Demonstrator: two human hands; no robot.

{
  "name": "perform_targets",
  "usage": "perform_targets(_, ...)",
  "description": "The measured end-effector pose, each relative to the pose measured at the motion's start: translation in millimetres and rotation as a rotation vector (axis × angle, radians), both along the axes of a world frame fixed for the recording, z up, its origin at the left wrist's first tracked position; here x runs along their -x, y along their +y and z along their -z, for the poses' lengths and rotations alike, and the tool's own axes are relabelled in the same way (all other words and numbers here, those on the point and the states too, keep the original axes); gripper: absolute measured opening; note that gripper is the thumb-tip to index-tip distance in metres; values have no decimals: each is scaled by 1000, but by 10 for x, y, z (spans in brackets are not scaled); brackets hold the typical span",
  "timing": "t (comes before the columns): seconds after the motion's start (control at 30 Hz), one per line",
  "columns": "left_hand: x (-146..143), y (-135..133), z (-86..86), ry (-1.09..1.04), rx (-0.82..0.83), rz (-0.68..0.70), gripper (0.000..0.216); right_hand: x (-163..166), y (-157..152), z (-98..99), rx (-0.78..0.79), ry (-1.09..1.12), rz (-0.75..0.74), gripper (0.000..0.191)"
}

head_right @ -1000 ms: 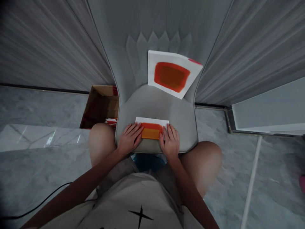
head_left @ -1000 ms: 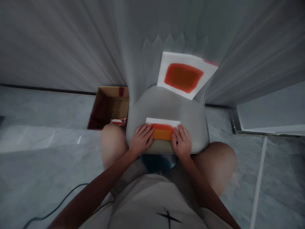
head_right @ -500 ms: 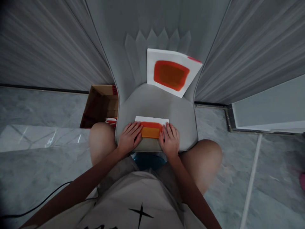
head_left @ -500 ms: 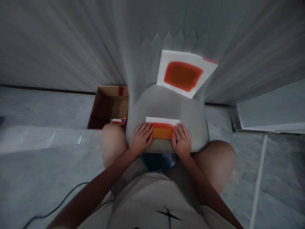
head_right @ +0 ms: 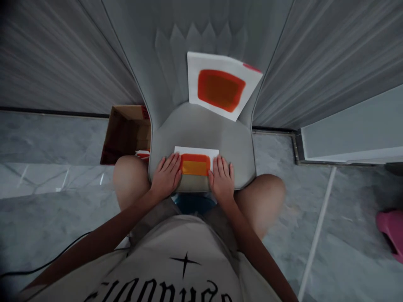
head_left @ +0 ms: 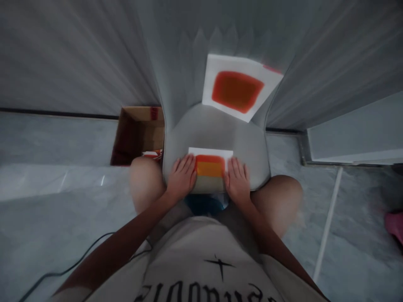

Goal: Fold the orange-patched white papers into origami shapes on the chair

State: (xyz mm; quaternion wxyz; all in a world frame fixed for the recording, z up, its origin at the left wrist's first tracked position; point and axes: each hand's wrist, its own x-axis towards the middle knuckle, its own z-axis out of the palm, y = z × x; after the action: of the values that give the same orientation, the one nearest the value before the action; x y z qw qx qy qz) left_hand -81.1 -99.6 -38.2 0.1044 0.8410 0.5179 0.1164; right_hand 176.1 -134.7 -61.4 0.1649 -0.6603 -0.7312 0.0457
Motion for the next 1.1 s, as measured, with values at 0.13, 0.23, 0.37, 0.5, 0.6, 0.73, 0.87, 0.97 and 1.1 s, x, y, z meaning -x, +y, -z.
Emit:
perform_targets(0.13,-8,5,31,-18,8,0,60,-14,-36,-38,61,-20,18,61)
perform_targets(0.23,-16,7,59,-25,-4,8,60,-45,-35,-29,77,-8,15,63)
perform_targets(0.37,-27,-1,73,-48,-15,6,60,48,-77,-136,-7,18,67,60)
perform_targets(0.5,-21,-11,79,-63,-22,5,60,485,-99,-319,-38,27,-72,61)
perform_targets(0.6,-13,-10,89,-77,-17,10,60,854,-72,-314,69,18,-206,67)
perform_targets(0.73,-19,-9,78,-77,-24,-5,59,869,-128,-149,160,-2,-238,71)
perform_targets(0.87,-23,-15,39,-73,-34,-4,59,375,-373,-42,133,-55,-110,69)
perform_targets(0.97,-21,-15,35,-58,-25,-4,59,112,-540,-8,134,-80,-43,71)
perform_targets(1.1,-25,-4,57,-32,-20,3,60,109,-579,28,132,-72,-23,72)
